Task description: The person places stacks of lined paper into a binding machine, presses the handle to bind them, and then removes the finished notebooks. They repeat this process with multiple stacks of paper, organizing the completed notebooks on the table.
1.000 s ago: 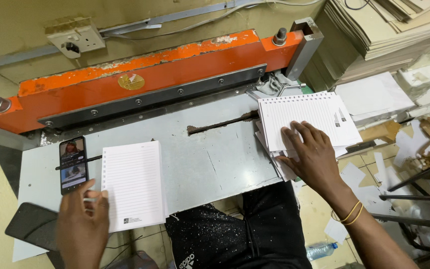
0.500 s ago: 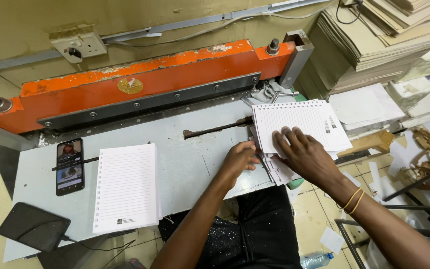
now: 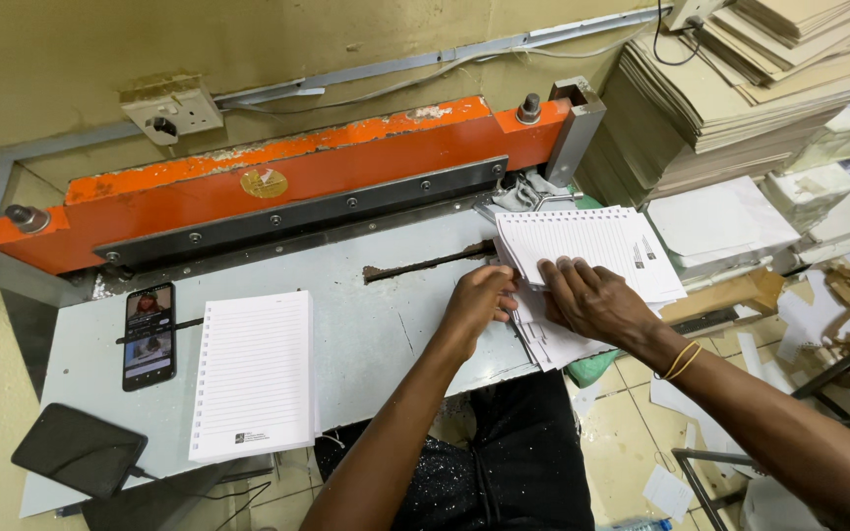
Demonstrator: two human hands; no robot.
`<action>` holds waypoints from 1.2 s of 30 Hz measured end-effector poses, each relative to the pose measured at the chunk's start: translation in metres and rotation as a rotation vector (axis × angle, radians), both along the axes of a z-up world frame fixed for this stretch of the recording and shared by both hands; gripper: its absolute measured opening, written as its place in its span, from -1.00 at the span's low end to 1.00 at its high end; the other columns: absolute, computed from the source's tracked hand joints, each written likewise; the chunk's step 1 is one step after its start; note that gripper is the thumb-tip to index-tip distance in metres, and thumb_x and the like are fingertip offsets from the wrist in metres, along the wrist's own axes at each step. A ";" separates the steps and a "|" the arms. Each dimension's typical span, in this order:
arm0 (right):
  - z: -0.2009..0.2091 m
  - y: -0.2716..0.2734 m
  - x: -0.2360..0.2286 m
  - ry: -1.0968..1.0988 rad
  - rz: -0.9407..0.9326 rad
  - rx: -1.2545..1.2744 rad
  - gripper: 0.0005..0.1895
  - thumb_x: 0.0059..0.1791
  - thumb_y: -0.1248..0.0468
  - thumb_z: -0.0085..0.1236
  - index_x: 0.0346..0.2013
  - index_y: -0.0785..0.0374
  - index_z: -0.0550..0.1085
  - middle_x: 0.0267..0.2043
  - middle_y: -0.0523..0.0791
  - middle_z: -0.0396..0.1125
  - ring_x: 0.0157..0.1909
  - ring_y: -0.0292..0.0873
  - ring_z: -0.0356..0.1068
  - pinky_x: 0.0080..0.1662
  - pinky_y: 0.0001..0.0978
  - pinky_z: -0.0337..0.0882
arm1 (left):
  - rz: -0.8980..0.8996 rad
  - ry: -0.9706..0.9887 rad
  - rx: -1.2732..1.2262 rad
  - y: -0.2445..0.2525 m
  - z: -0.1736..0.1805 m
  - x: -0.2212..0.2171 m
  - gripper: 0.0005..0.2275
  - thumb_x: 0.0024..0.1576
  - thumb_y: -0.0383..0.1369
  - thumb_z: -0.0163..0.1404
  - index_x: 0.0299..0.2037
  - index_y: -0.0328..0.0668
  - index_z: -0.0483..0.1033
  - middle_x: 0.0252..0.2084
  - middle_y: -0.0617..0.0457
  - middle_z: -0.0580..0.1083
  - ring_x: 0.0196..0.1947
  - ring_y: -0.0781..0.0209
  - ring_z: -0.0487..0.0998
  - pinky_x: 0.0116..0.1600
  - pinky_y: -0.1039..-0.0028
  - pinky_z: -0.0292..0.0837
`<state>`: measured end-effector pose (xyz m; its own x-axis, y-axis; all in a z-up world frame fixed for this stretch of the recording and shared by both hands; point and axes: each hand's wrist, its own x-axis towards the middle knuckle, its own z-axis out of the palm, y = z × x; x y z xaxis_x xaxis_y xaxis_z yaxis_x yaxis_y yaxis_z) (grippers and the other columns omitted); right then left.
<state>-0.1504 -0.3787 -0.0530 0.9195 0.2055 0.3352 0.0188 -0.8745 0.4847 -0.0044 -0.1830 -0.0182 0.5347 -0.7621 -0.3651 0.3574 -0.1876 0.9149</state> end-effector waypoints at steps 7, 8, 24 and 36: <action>-0.001 -0.002 -0.001 -0.078 0.032 0.022 -0.47 0.12 -0.04 -0.13 0.12 0.32 0.51 -0.17 0.13 0.56 -0.11 0.08 0.66 -0.23 -0.21 0.66 | -0.052 0.422 -0.074 -0.029 0.018 0.015 -0.26 0.44 0.02 -0.10 0.59 -0.47 -0.05 0.51 -0.64 0.08 0.45 -0.51 0.29 0.36 -0.03 0.48; -0.002 -0.003 -0.001 -0.089 0.057 0.019 -0.45 0.12 -0.08 -0.08 0.11 0.32 0.52 -0.17 0.14 0.56 -0.10 0.10 0.65 -0.23 -0.20 0.66 | -0.038 0.443 -0.071 -0.038 0.017 0.020 -0.22 0.38 0.04 -0.01 0.58 -0.45 -0.01 0.50 -0.57 0.14 0.45 -0.48 0.31 0.36 -0.03 0.48; 0.104 0.001 -0.063 -0.336 -0.823 1.526 -0.06 0.13 -0.14 0.22 0.62 0.27 0.07 0.55 0.34 0.02 0.54 0.49 0.05 0.36 0.60 0.13 | 0.077 0.045 -0.212 0.006 0.032 -0.003 -0.41 0.00 -0.28 0.37 0.19 -0.40 0.43 -0.01 -0.14 0.49 0.10 -0.01 0.55 0.18 0.10 0.54; 0.107 0.085 0.027 0.155 -0.237 2.012 -0.58 -0.14 0.23 0.50 -0.05 0.33 0.61 -0.23 -0.15 0.50 -0.18 -0.23 0.45 -0.17 -0.38 0.46 | 0.318 -0.386 -0.076 0.177 0.051 0.006 -0.39 0.05 -0.13 0.24 0.34 -0.05 0.41 0.26 -0.06 0.60 0.33 -0.06 0.62 0.38 0.11 0.57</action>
